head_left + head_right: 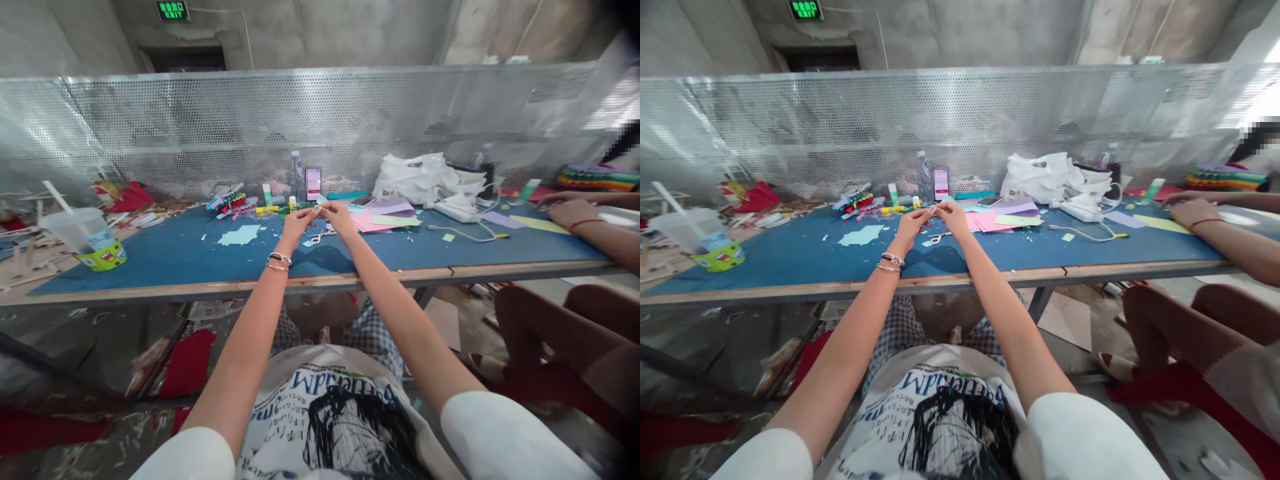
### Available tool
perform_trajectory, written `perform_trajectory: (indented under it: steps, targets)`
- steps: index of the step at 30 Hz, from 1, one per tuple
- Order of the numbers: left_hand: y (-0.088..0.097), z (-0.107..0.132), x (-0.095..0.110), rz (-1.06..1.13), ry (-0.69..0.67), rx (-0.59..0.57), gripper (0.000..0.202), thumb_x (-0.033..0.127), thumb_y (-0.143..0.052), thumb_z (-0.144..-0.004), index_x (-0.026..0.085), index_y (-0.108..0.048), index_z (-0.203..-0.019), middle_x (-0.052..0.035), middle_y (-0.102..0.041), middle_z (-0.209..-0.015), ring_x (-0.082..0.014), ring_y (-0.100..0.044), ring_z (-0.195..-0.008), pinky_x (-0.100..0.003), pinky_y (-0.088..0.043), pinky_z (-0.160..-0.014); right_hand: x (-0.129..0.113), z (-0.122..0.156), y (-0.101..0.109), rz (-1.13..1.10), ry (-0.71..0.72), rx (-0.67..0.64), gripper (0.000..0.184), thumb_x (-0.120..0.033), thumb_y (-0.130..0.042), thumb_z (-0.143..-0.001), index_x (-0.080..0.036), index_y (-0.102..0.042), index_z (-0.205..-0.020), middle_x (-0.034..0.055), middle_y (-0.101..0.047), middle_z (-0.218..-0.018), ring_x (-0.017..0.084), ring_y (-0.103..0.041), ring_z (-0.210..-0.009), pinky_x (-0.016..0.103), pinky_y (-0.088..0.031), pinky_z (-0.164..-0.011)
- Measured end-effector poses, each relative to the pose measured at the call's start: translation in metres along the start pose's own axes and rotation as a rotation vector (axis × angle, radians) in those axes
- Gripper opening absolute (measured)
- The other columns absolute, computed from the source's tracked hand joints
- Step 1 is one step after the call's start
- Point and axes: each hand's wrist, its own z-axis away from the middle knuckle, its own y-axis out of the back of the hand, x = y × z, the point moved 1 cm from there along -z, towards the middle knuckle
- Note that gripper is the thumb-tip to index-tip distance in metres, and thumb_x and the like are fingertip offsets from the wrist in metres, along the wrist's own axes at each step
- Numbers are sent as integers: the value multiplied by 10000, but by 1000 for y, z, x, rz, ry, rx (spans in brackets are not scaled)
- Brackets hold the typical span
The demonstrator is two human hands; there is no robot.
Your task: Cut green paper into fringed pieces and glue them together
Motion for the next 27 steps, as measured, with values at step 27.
perform_trajectory:
  steps: [27]
  targets:
    - [2,-4,-5,-11,59,46,370,414,-651,-724,162,-694,-992,-39,-672,-752,-90,-558,-620,-184,-339,-501,-6,6,-3,29,-54,-52,311,-392,-676,-668,-160,-651,-873,47,-678,-830,144,-606,-769,273,-479,-678]
